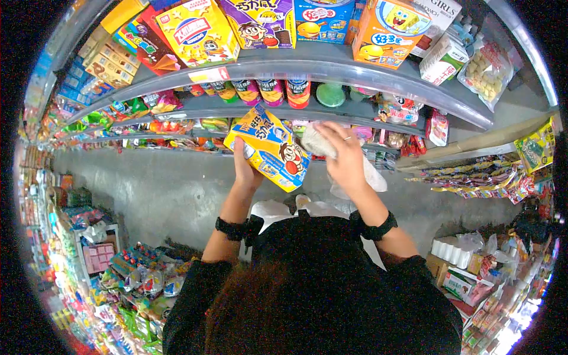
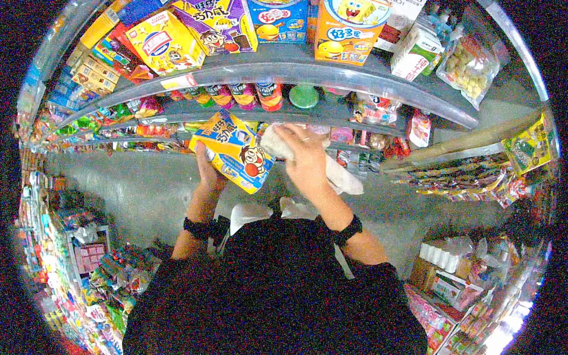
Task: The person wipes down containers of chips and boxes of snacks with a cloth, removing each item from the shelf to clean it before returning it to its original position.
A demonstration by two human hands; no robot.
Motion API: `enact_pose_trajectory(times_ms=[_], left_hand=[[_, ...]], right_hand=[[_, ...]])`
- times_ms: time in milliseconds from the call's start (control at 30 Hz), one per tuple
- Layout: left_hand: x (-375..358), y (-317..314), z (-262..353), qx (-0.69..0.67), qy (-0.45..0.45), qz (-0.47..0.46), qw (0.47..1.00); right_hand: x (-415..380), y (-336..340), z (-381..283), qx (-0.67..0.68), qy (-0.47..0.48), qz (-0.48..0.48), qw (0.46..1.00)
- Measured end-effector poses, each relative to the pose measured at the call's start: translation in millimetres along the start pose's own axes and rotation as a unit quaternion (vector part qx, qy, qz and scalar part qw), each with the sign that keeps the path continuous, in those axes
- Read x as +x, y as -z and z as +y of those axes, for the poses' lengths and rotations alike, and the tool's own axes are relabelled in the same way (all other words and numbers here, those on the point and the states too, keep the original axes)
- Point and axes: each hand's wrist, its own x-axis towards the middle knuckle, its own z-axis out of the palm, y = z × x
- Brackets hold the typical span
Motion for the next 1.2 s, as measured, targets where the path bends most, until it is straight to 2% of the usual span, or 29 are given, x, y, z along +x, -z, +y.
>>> enact_pose_trajectory(times_ms=[33, 67, 133, 300, 400, 533, 600, 633, 733, 767, 800, 867, 933, 1000, 1067, 1133, 1200], left_hand=[[-2.1, -9.5, -0.6, -0.024, -0.016, 0.006, 1.0], [-4.2, -17.8, 2.5, -0.025, -0.017, 0.006, 1.0], [-5.8, -29.6, 8.2, -0.017, -0.018, 0.024, 0.999], [3.0, -17.9, 0.2, -0.039, -0.019, 0.051, 0.998], [7.0, -12.5, -4.2, -0.06, -0.04, 0.092, 0.993], [17.0, 8.6, -14.5, -0.149, -0.006, 0.065, 0.987], [10.0, 4.3, -11.8, -0.139, -0.01, 0.071, 0.988], [7.0, 3.9, -11.1, -0.147, 0.005, 0.077, 0.986], [3.5, 2.9, -12.4, -0.179, 0.033, 0.062, 0.981], [2.0, 1.0, -13.1, -0.202, 0.047, 0.043, 0.977], [-0.2, -1.0, -14.4, -0.203, 0.047, 0.043, 0.977], [-5.2, -4.3, -16.3, -0.178, 0.049, 0.041, 0.982], [-3.3, 6.4, -19.1, -0.195, 0.05, 0.028, 0.979], [-7.4, 8.8, -16.8, -0.21, 0.056, 0.019, 0.976], [-9.9, 3.4, -10.5, -0.18, 0.029, 0.027, 0.983], [-9.1, 3.8, -8.7, -0.179, 0.024, 0.033, 0.983], [-10.0, 4.1, -8.3, -0.178, 0.019, 0.042, 0.983]], right_hand=[[-1.4, -0.3, -9.5, -0.05, 0.008, -0.05, 0.997], [-4.7, -2.3, -13.9, -0.05, 0.008, -0.05, 0.997], [-9.7, -4.1, -18.6, -0.045, -0.011, -0.115, 0.992], [-16.6, 1.9, -19.8, -0.017, 0.024, -0.116, 0.993], [-26.5, 0.0, -31.5, 0.039, 0.032, -0.071, 0.996], [-33.6, -6.7, -32.1, 0.08, 0.064, 0.005, 0.995], [-30.6, -8.3, -30.1, 0.05, -0.01, 0.126, 0.991], [-26.1, -5.8, -28.9, 0.073, -0.021, 0.138, 0.988], [-24.2, -6.7, -31.9, 0.018, 0.031, 0.13, 0.991], [-24.0, -9.1, -36.0, -0.03, 0.081, 0.095, 0.992], [-24.1, -11.6, -39.9, -0.03, 0.082, 0.095, 0.992], [-24.1, -14.8, -45.4, -0.09, 0.105, 0.004, 0.99], [-19.9, -12.5, -40.4, -0.118, 0.1, -0.001, 0.988], [-16.4, -12.5, -25.3, -0.118, 0.0, -0.015, 0.993], [-15.8, -14.0, -5.2, -0.131, -0.028, -0.018, 0.991], [-14.2, -11.9, 1.7, -0.104, -0.07, 0.034, 0.992], [-10.7, -5.0, -12.9, -0.059, -0.097, 0.044, 0.993]])
